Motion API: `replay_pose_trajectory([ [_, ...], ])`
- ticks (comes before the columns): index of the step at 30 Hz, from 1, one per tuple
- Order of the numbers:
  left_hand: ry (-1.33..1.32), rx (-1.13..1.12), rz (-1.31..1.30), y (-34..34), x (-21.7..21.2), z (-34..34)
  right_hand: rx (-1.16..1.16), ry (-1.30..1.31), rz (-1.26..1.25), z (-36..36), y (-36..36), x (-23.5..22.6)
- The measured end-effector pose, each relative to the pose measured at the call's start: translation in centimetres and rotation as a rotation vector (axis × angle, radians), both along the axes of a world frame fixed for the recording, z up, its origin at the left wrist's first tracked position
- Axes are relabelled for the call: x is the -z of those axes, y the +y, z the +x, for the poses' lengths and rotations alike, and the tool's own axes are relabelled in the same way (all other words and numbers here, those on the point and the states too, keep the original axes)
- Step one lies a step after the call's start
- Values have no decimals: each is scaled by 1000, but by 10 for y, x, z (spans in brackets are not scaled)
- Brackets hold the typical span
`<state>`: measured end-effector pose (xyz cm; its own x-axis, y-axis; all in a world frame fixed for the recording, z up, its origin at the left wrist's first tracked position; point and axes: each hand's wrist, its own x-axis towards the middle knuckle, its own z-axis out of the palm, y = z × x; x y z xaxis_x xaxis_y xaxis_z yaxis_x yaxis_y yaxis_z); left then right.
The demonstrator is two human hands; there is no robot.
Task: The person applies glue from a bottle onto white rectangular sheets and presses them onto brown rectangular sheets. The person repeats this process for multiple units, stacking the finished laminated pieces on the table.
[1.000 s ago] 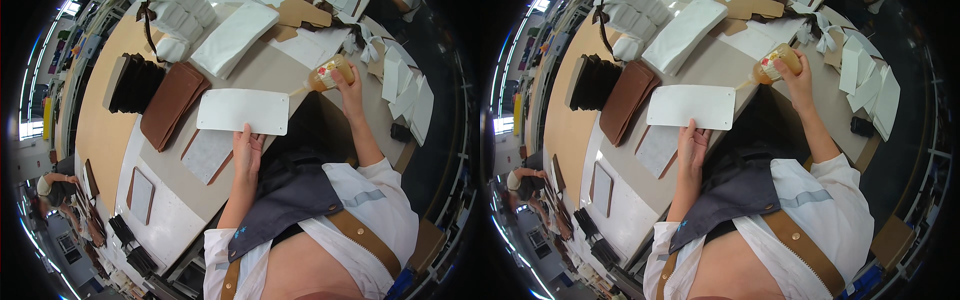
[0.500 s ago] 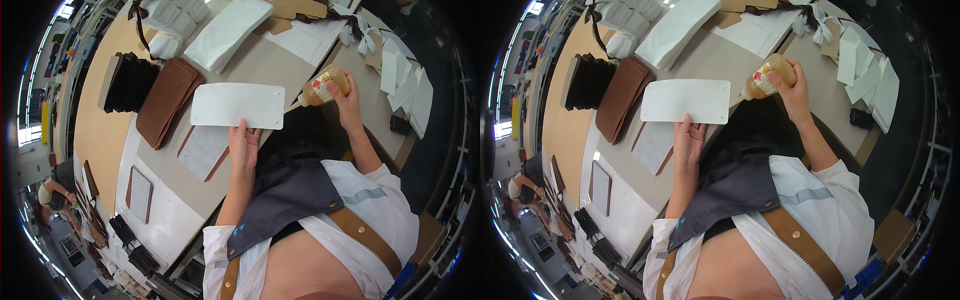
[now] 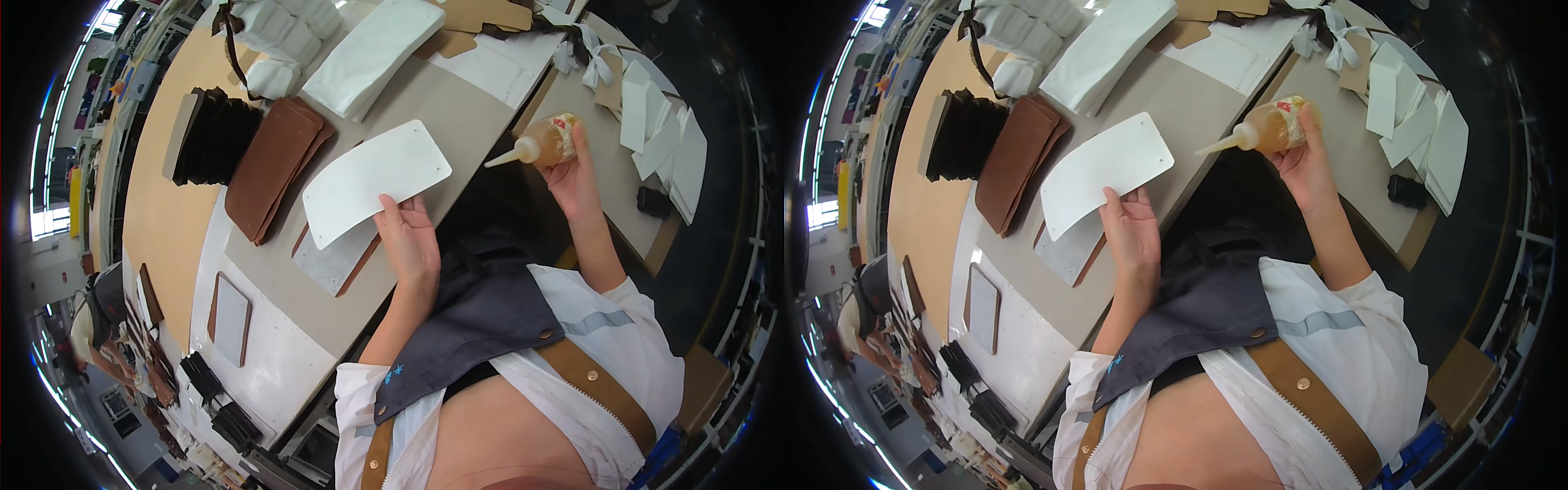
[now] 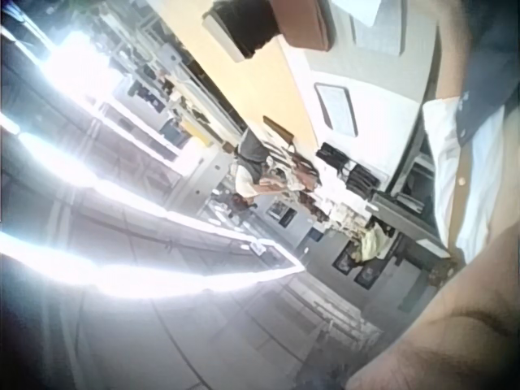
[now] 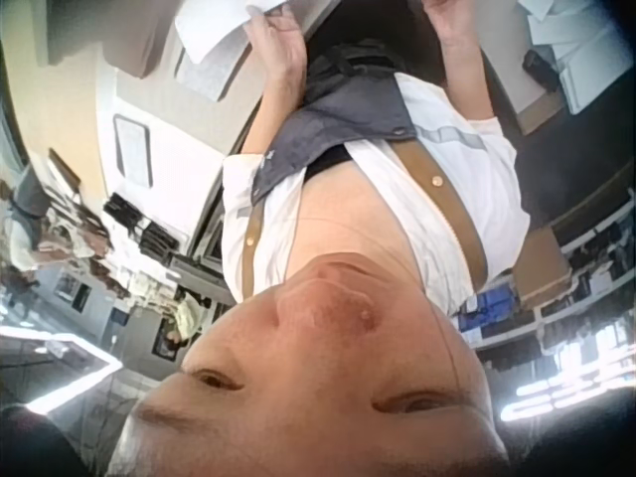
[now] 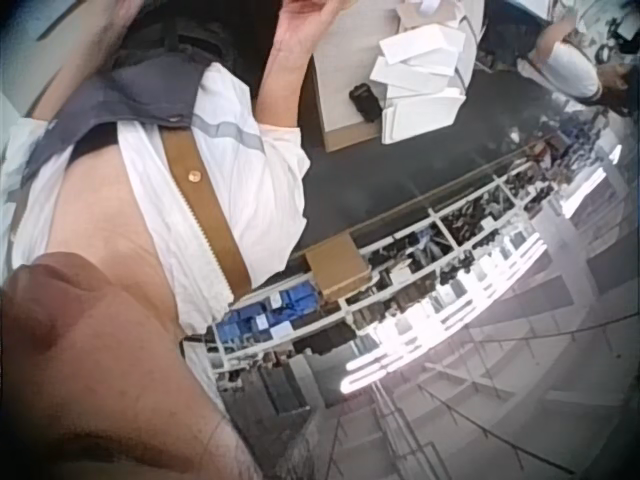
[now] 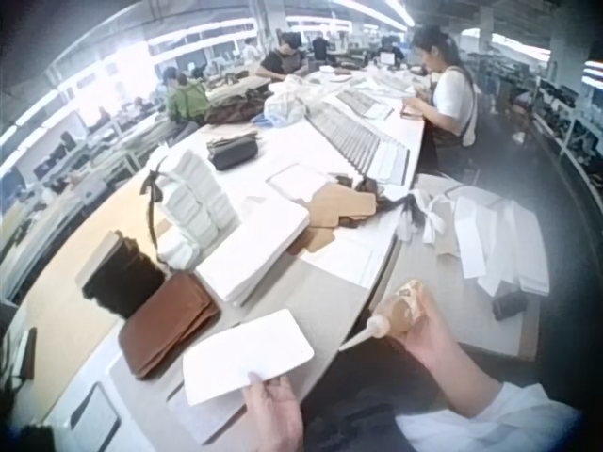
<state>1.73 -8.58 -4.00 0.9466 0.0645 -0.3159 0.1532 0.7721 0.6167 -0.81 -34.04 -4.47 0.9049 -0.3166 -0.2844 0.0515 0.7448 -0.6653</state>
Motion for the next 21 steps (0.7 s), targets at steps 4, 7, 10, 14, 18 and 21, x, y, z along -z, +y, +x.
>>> replay_pose_trajectory([
  [4, 148, 619, -47, -20, -17, -15, 45, -41, 103, 9, -12, -3],
  [7, -50, 1288, 143, -7, -41, -10, 76, -65, 65, 9, -20, 4],
  [10, -353, 1117, 857, 16, -65, 17, 121, -54, 36, 10, -21, -1],
  [14, -705, 490, 1772, 40, -33, 73, 135, -87, 53, 13, -19, -5],
  [18, -662, 500, 1992, 43, -4, 104, 102, -169, 75, 14, -21, -2],
  [21, -569, 663, 2004, 38, -9, 114, 126, -163, 24, 13, -24, -1],
])
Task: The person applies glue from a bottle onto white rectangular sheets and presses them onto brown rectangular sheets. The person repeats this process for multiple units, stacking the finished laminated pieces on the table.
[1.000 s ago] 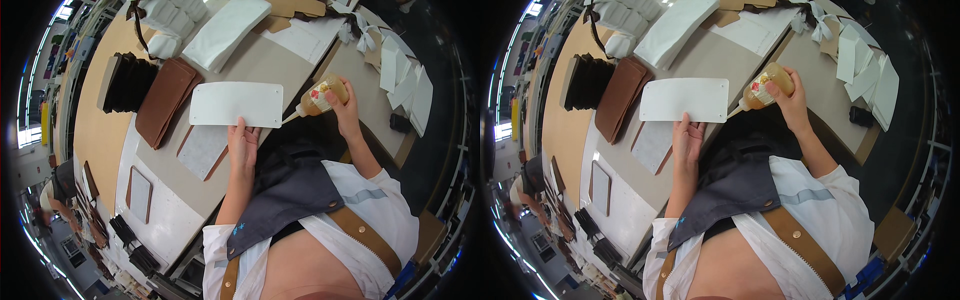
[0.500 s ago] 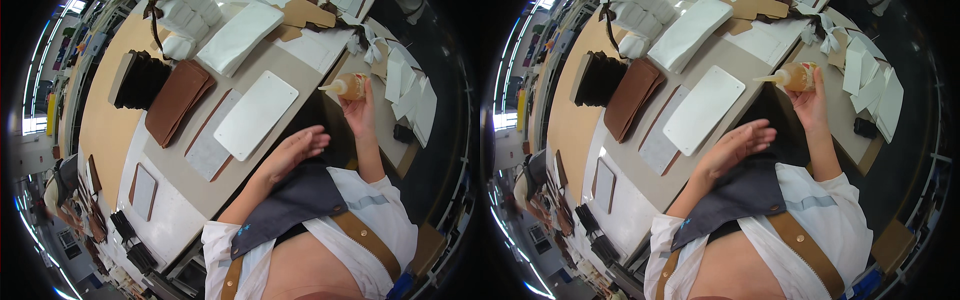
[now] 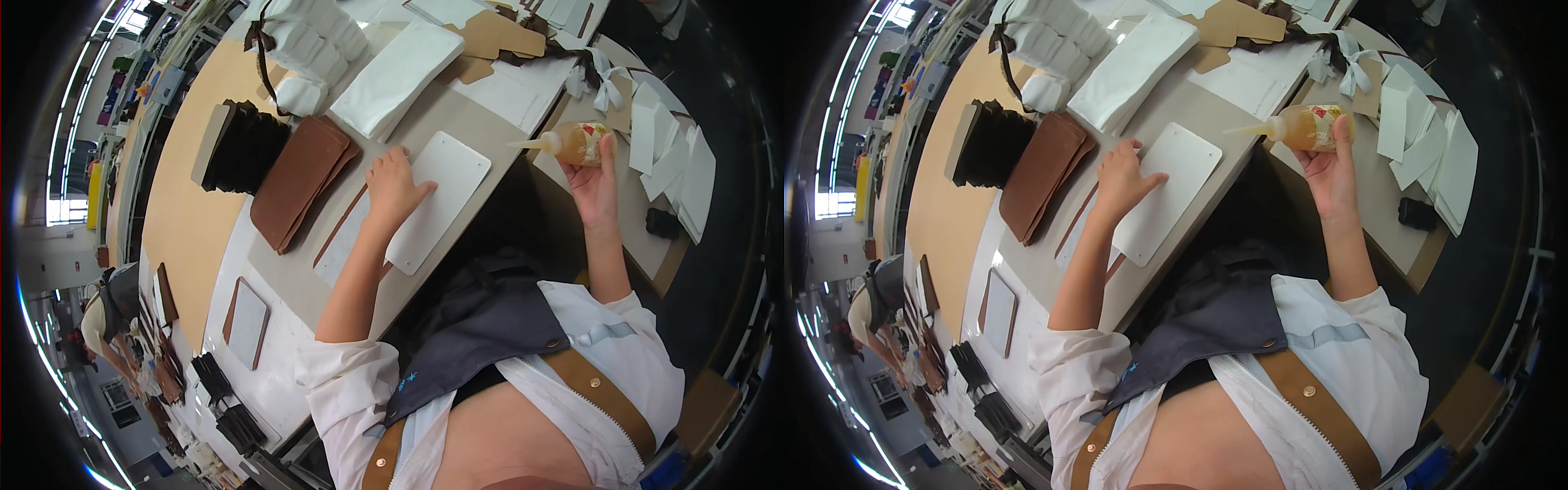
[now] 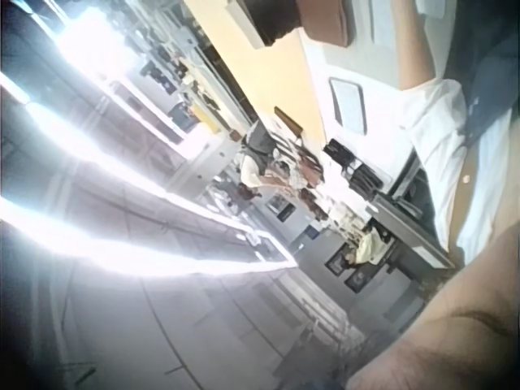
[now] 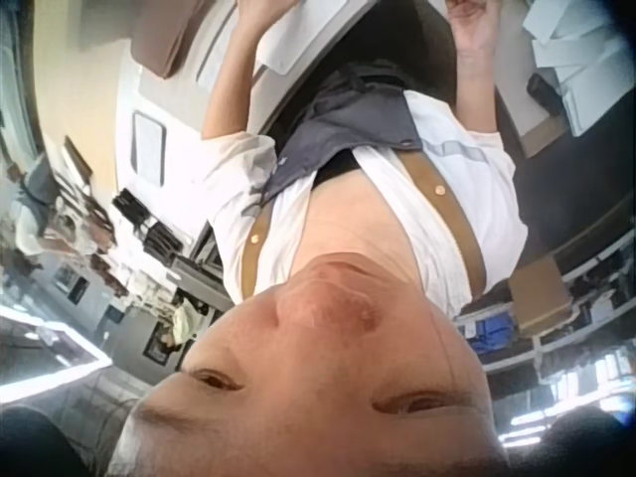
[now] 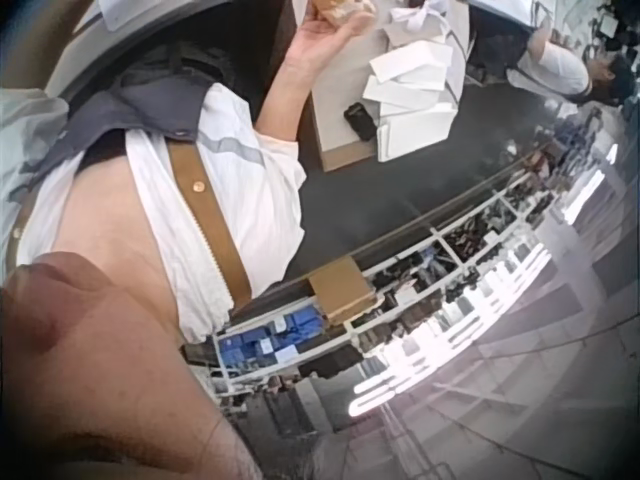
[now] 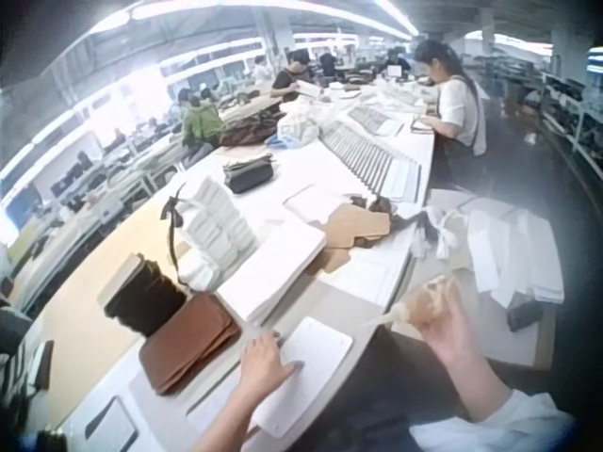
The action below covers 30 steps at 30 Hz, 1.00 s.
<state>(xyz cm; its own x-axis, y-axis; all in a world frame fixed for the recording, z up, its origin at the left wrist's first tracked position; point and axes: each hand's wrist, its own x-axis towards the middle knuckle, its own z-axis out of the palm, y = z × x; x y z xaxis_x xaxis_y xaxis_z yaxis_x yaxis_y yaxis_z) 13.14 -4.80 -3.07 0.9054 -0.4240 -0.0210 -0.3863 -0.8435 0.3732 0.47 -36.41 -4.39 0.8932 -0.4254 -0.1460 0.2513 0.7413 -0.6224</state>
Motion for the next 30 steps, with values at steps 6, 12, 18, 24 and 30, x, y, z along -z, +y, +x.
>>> replay_pose_trajectory([
  [6, 275, 20, 22, 0, -13, 20, 62, 22, -224, 6, 3, -8],
  [12, 682, -192, -585, 8, -29, 21, 159, 52, -436, 22, 7, -5],
  [18, 690, -244, -647, 20, -2, 29, 159, 136, -624, 46, 17, 0],
  [24, 705, -272, -639, 20, 1, 30, 152, 95, -717, 73, 22, 8],
  [30, 713, -278, -631, 20, 0, 30, 120, 73, -715, 86, 28, 3],
])
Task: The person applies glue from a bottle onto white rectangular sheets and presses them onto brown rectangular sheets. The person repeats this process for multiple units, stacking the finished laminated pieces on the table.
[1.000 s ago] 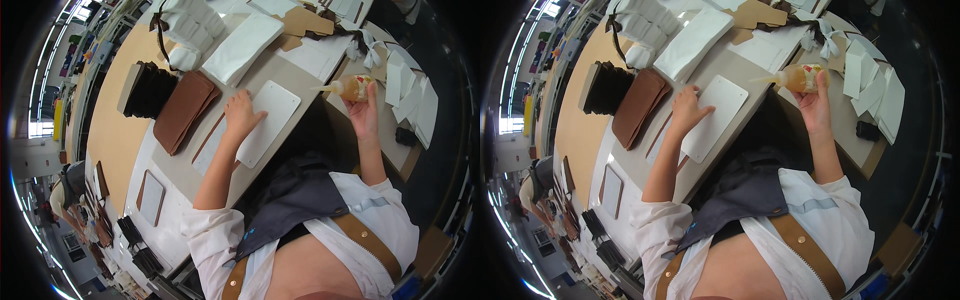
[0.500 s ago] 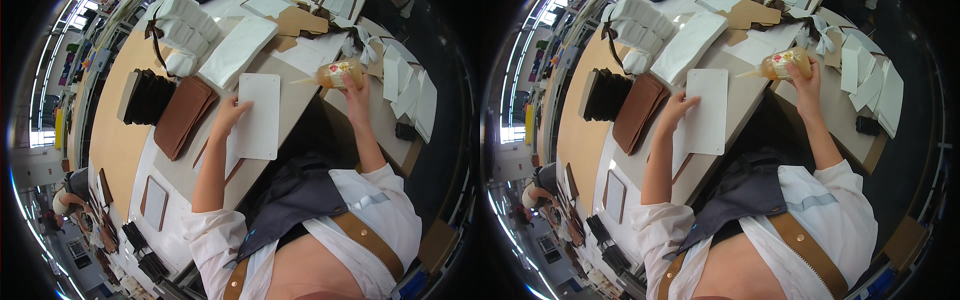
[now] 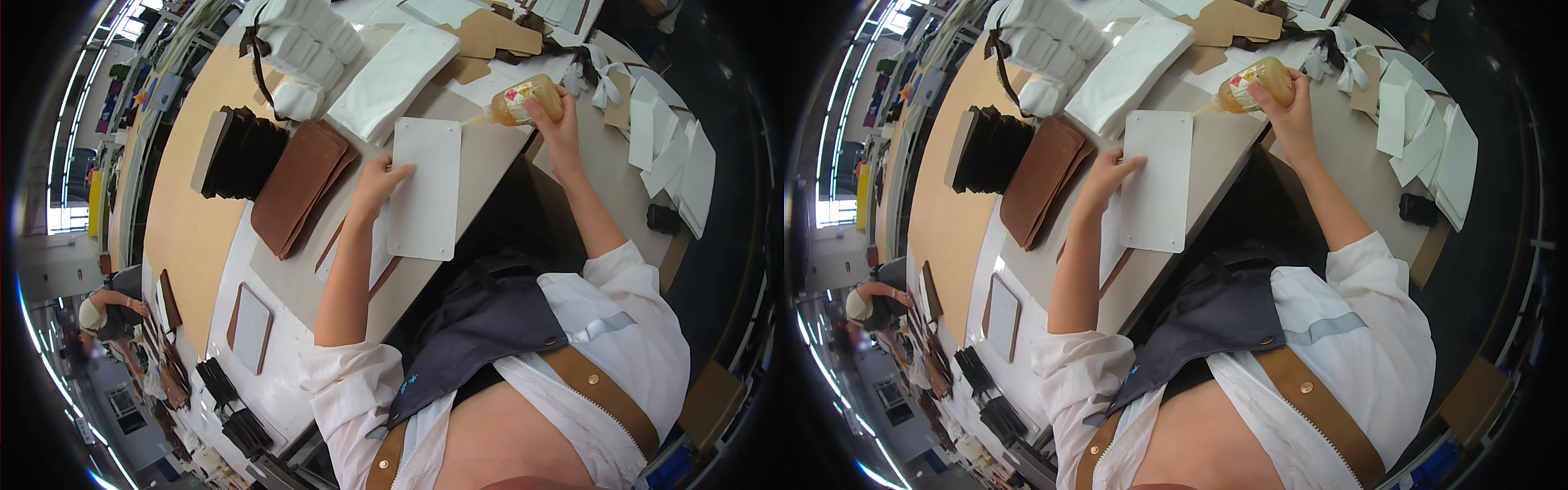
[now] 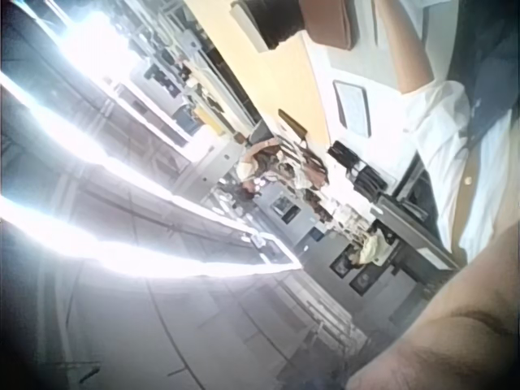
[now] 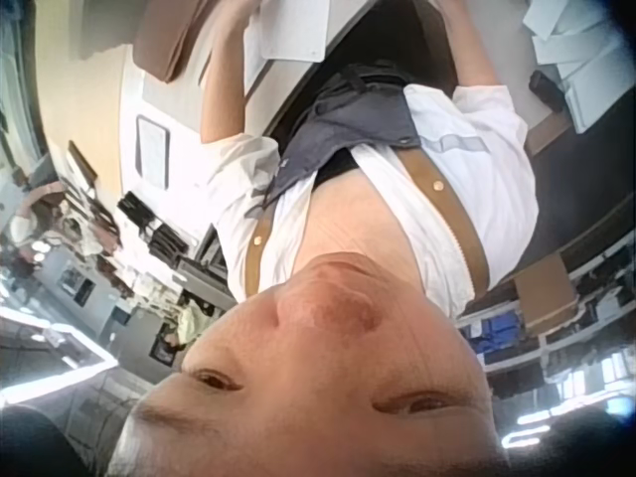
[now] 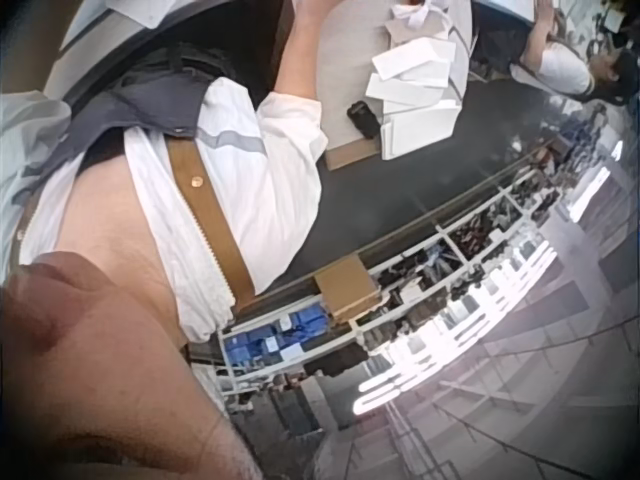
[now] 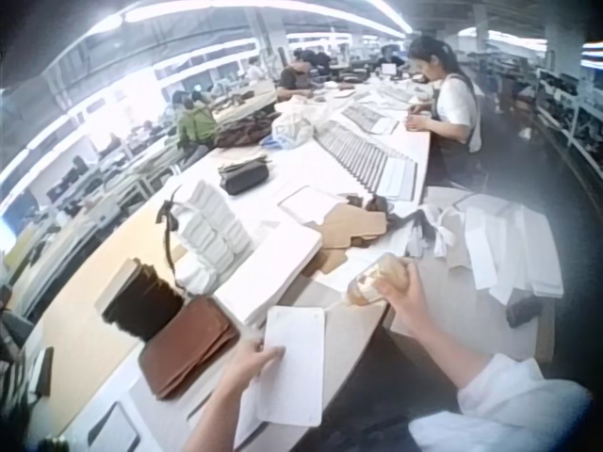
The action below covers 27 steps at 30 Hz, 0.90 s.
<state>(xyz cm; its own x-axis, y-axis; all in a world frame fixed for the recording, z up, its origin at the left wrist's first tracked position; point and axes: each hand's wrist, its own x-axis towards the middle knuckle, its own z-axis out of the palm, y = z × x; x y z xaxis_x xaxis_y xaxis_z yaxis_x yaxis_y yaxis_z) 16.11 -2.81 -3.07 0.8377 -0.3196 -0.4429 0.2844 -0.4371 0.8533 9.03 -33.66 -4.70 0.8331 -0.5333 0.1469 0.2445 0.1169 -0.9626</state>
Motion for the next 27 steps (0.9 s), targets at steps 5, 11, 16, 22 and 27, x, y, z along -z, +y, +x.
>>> replay_pose_trajectory([
  [5, 7, -3, -13, 0, -1, -1, -14, -46, -81, 5, -3, 5],
  [11, 7, -12, -17, 0, 0, -1, -45, -14, -116, -2, -1, 5],
  [16, -13, -5, -12, 0, 1, -1, -82, -11, -136, -13, 3, 4],
  [22, -17, -15, -5, 1, 1, -1, -131, 45, -137, -31, 10, 3],
  [27, -22, -9, -1, 1, 2, -1, -185, 62, -108, -49, 20, 0],
])
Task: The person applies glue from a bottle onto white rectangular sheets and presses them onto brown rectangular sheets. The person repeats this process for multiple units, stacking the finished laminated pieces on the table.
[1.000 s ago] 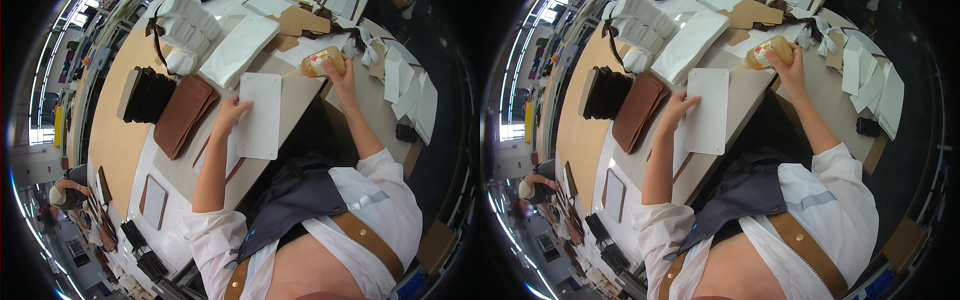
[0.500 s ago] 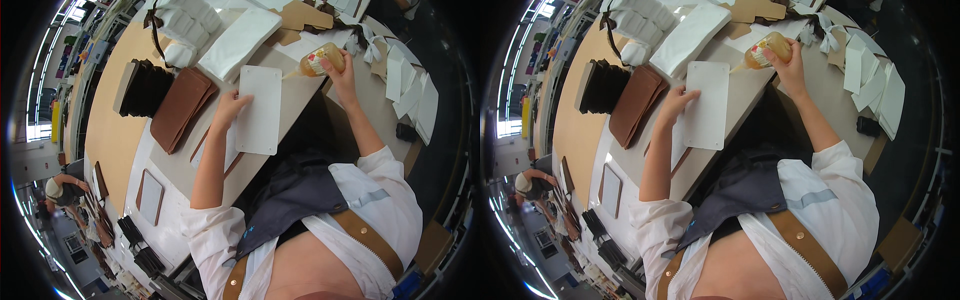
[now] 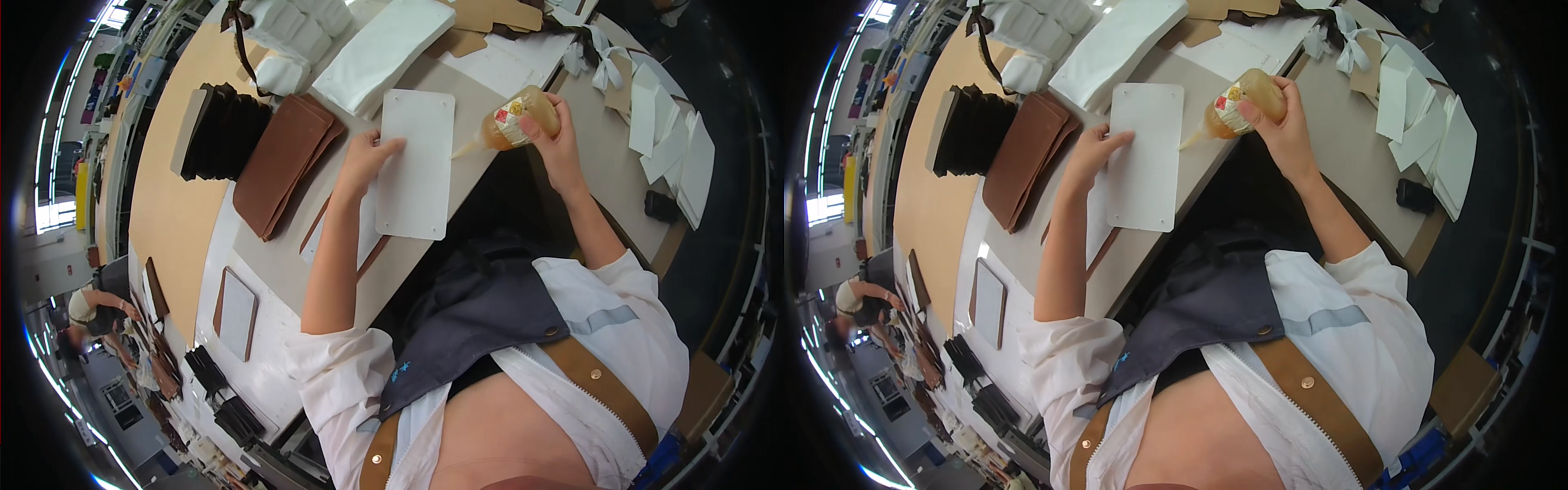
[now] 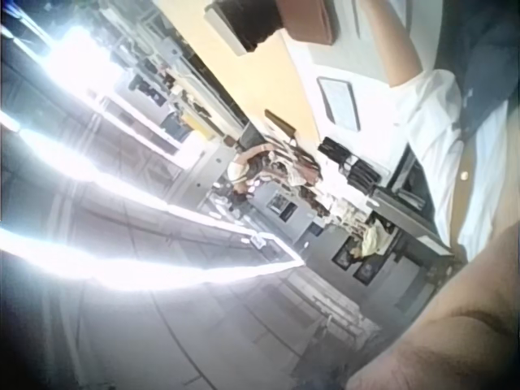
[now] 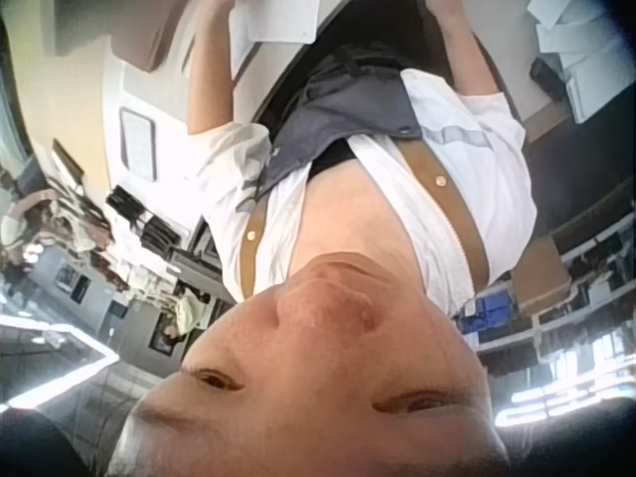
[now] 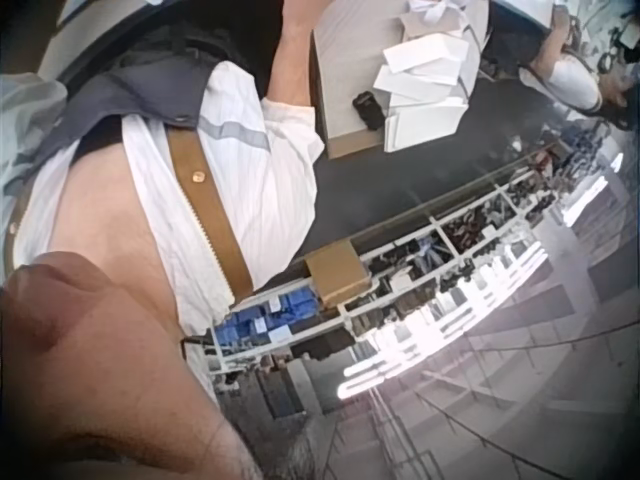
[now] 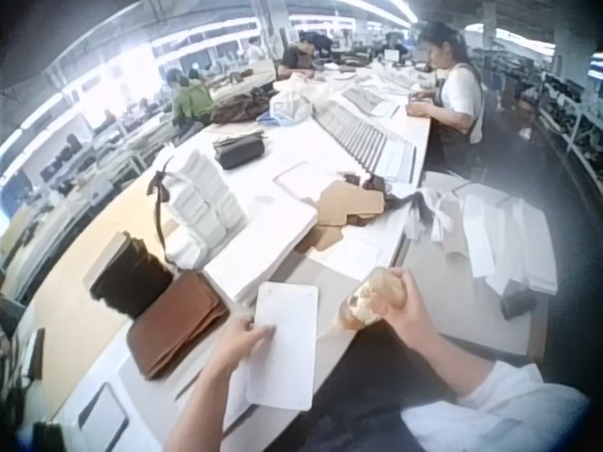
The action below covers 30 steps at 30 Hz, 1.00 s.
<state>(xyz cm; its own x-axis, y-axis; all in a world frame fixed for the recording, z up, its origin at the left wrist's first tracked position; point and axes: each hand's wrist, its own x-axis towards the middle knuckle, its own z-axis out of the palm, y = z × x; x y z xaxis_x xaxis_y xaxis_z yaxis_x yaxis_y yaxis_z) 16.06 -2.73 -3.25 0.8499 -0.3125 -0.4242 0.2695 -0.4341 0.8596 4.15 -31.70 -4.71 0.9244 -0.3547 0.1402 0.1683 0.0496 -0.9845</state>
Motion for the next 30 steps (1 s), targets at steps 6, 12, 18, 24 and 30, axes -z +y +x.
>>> replay_pose_trajectory([
  [6, -14, -14, 10, -1, 0, -1, -26, 60, 8, -24, 12, -2],
  [12, -12, 0, 16, 1, -1, -1, -73, 121, 32, -48, 25, -6],
  [18, 0, -2, 6, 1, 1, 0, -118, 167, 75, -71, 38, -3],
  [24, -27, -27, -7, 1, -5, -1, -143, 216, 279, -79, 34, 4],
  [30, 92, -288, -468, 19, -17, -40, -49, 89, 813, -57, -5, -2],
])
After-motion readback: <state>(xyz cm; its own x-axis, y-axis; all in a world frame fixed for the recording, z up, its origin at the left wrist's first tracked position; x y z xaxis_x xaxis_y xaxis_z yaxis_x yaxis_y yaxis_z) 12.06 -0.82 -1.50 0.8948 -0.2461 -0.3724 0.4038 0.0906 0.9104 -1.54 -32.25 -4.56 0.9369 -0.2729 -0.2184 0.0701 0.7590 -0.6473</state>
